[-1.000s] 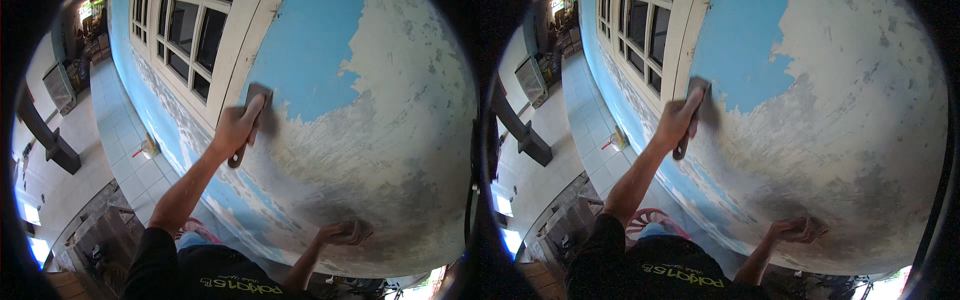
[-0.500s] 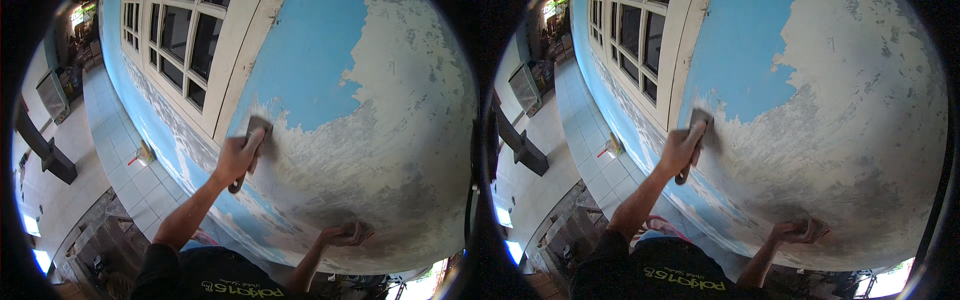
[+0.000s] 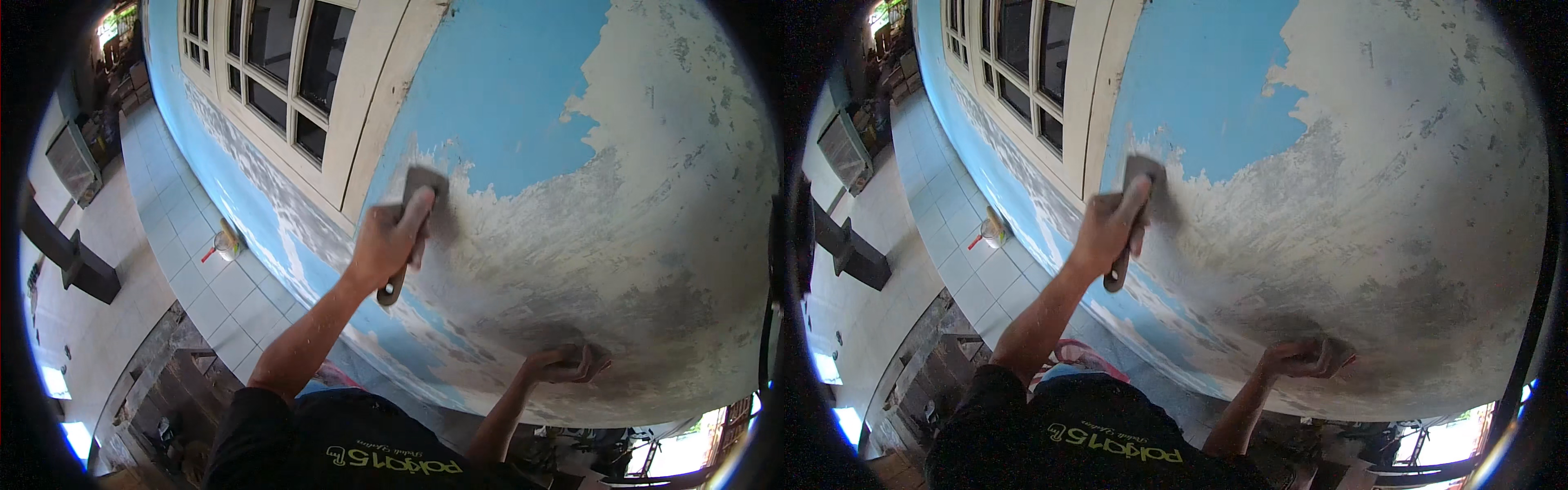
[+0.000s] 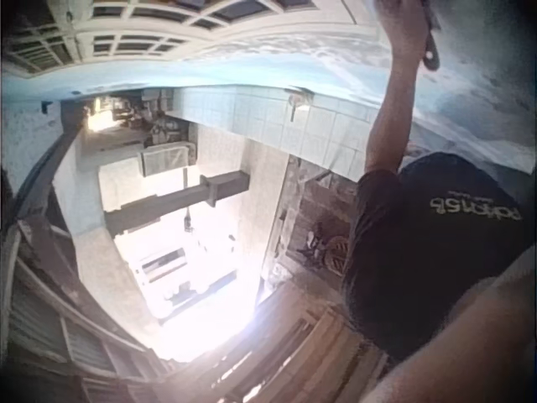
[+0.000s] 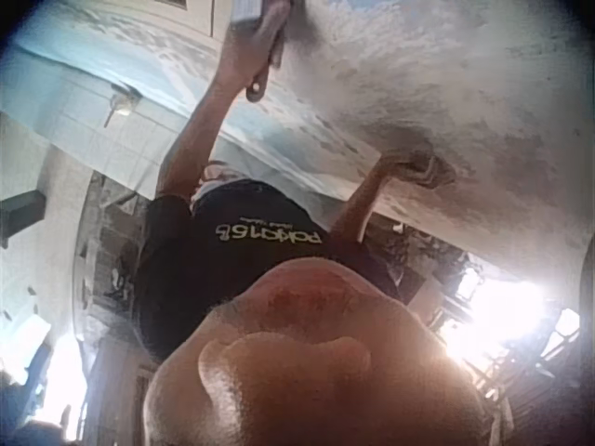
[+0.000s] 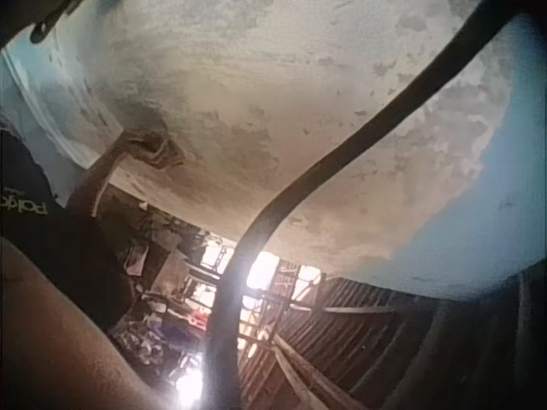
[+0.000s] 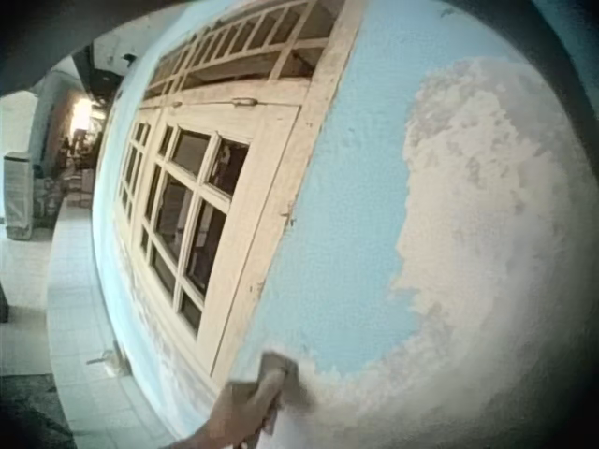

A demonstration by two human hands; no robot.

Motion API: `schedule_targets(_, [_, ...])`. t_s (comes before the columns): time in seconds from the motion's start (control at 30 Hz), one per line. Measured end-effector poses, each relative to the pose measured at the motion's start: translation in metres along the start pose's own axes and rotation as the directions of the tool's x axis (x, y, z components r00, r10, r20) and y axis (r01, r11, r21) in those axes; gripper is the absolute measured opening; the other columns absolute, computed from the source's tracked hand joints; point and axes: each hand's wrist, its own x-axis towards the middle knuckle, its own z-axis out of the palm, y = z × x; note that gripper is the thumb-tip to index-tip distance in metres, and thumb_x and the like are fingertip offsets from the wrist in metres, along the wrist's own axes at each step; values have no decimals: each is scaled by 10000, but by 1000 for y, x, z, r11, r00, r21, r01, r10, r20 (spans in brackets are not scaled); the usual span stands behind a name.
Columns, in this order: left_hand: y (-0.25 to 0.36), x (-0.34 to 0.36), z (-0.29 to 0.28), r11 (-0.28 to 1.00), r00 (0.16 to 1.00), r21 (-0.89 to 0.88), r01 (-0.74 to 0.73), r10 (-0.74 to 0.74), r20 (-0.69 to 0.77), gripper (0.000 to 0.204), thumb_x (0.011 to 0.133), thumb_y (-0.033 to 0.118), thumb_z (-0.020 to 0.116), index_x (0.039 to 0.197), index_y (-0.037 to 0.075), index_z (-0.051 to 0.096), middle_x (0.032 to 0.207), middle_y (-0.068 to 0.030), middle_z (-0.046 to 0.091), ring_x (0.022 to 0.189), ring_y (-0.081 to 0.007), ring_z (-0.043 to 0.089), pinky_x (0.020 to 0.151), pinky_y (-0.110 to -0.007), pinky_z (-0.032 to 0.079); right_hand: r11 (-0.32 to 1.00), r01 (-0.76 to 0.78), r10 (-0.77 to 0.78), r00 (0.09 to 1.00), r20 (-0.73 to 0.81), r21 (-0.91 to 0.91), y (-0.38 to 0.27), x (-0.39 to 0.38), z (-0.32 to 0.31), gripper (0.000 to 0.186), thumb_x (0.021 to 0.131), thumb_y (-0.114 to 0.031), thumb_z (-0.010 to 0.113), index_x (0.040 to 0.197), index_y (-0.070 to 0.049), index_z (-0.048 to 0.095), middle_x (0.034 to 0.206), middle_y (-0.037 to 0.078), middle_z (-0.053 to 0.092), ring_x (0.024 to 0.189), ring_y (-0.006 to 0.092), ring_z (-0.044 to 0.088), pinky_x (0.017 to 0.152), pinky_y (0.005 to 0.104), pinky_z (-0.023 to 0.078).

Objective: The person scrapes old paint off a wall using a putty knife.

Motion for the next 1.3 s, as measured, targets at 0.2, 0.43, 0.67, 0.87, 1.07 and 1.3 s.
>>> schedule_targets(0.2, [1,10,-7,999,1000,-41,-12,12,10,564,959,469,534,594,40,560,456,-22,489,359,-86,454,348,-247,345,1000,10,-10,1000,7,6,0,-4,3,415,1004,-412,345,1173,-49,456,1261,204,396,1338,415,316,1105,638,237])
schedule_targets(0.43, [-14,-1,-1,999,999,-50,9,-6,49,550,964,431,544,584,34,571,455,-36,491,362,-93,464,355,-254,355,1000,4,-3,999,46,-9,2,-4,-1,397,1005,-395,341,1149,-39,444,1238,200,395,1331,426,315,1098,633,244])
schedule_targets(0.67, [7,14,-12,995,1000,-102,8,-6,15,564,958,452,545,574,39,553,455,-28,487,350,-94,452,350,-247,355,995,-43,43,999,4,86,4,-1,3,358,998,-362,388,1118,-30,452,1189,181,397,1221,413,409,1089,648,251])
schedule_targets(0.87, [-11,24,-25,995,997,54,-82,82,5,563,959,451,544,580,34,565,444,-30,486,352,-99,460,347,-257,356,1000,-6,7,996,-84,11,-10,5,5,321,1000,-313,403,1123,-22,456,1122,171,457,1185,392,460,1095,646,255])
schedule_targets(1.07, [-7,21,-29,997,997,-55,-57,60,41,573,953,437,563,554,27,544,422,-28,462,346,-89,452,351,-258,348,998,57,-56,998,-31,38,-1,4,6,331,1004,-325,387,1149,-35,452,1178,176,404,1267,406,404,1094,626,286])
schedule_targets(1.3, [8,31,-32,988,987,24,-155,154,36,582,953,424,570,542,13,535,407,-27,455,342,-92,456,350,-256,346,997,17,-22,998,-62,-71,-16,12,1,340,1010,-324,357,1151,-24,435,1194,188,386,1275,411,387,1103,619,278])
